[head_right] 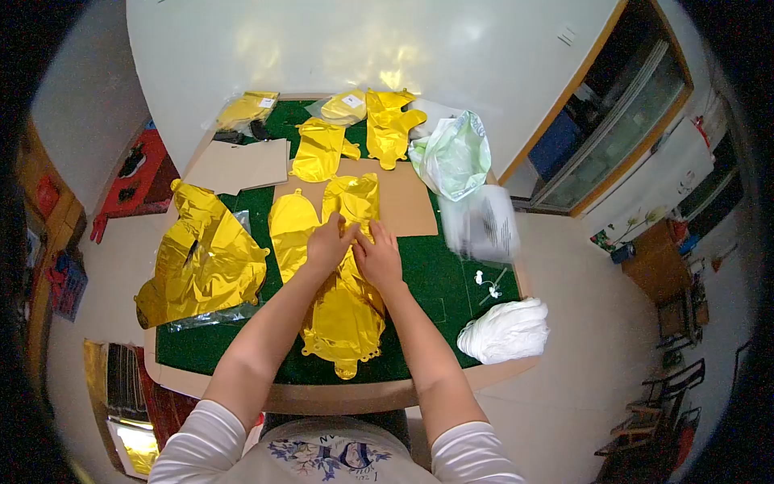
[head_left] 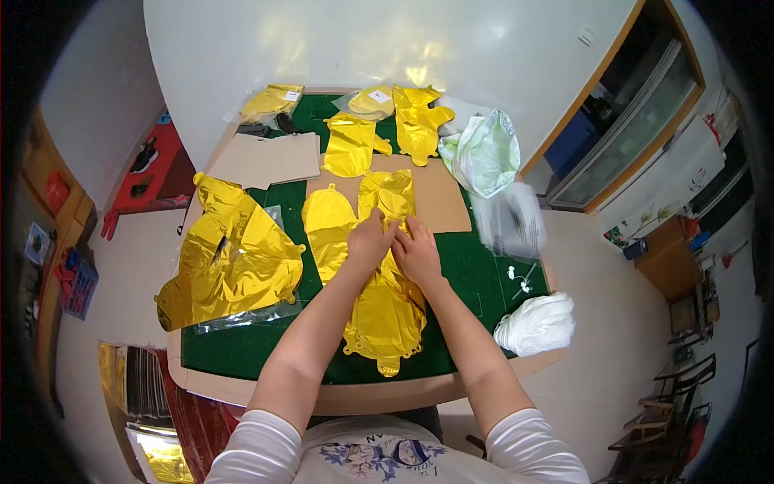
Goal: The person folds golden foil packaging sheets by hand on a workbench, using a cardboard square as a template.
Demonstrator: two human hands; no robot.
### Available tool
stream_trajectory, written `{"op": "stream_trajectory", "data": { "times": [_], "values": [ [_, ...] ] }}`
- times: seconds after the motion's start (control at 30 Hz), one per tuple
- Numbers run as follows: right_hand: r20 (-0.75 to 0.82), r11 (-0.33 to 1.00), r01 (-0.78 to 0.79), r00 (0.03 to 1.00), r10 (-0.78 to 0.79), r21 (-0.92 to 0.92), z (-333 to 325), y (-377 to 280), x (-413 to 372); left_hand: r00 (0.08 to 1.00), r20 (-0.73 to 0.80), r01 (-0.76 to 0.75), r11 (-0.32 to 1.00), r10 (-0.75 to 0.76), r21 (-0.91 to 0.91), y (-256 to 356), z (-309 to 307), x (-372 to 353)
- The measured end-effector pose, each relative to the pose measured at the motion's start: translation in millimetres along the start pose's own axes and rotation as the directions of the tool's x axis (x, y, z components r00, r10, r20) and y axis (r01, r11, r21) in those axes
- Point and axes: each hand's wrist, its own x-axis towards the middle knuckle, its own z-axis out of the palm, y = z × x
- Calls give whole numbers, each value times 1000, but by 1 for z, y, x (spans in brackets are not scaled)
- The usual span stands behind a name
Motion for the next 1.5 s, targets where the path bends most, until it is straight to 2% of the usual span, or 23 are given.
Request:
{"op": "stream_trajectory", "data": {
  "times": [0.1, 0.2, 0.3, 0.4, 0.5, 0.6, 0.7, 0.73, 0.83, 0.87, 0.97, 1.07, 1.17, 1.27, 1.37, 1.4, 1.47, 1.5],
  "values": [
    [-15, 1000, 6, 1000, -6, -14, -3, -1, 0, 995, -45, -89, 988, 84, -129, -20, 11, 4],
    [-21, 999, 11, 1000, -11, -33, -2, -2, 1, 896, -318, -313, 949, 310, 43, -29, 13, -5],
    [-16, 999, 1, 1000, -2, -35, -2, -3, 0, 826, -367, -403, 903, 429, 149, -35, 12, -6],
    [-23, 1000, -3, 1000, 3, -27, -3, -3, 1, 886, -453, -71, 994, 104, 88, -16, 0, -15],
    [-13, 1000, -13, 1000, 12, -26, -5, -6, 0, 951, -231, 207, 978, -205, -15, -9, -15, -5],
    [-4, 999, -9, 1000, 9, -33, -6, -6, 1, 950, -22, 303, 932, -313, -199, -12, -9, 13],
    [-10, 1000, -7, 1000, 7, -25, -5, -5, 2, 967, -142, 141, 907, -212, -396, -7, -1, 15],
    [-12, 1000, -9, 1000, 9, -20, -5, -5, 1, 956, -126, 191, 891, -263, -412, -2, -2, 13],
    [-22, 1000, 9, 1000, -9, -9, -5, -4, 1, 950, 132, 291, 956, -285, -33, 8, -12, 4],
    [-2, 1000, -5, 1000, 5, -3, -4, -5, 1, 950, 133, 278, 959, -283, 55, -12, 11, 12],
    [27, 999, -32, 999, 32, 8, -3, -2, 2, 975, 8, 217, 968, -220, 127, -11, 7, 3],
    [17, 1000, -24, 1000, 24, 6, -1, 0, 1, 957, -3, 288, 953, -289, 92, -2, -1, 3],
    [1, 1000, -2, 1000, 2, -9, -1, -1, 0, 908, 164, 359, 919, -385, 165, 18, -18, -6],
    [-16, 999, 17, 1000, -18, -38, -7, -4, 3, 923, 212, 268, 932, -321, 246, 5, -12, -11],
    [-6, 999, 3, 1000, -4, -36, -3, -3, 1, 955, 105, 253, 946, -278, 203, 0, -12, -17],
    [-4, 999, -6, 1000, 5, -39, -3, -3, 1, 987, -29, 161, 971, -159, 175, -1, -12, -21],
    [21, 1000, -21, 1000, 21, -18, -2, -1, 0, 954, -288, -41, 987, 85, 154, 3, -6, -33],
    [25, 999, -18, 999, 19, -42, -3, -1, -1, 976, -143, -129, 965, 165, 230, 13, -10, -42]
  ]
}}
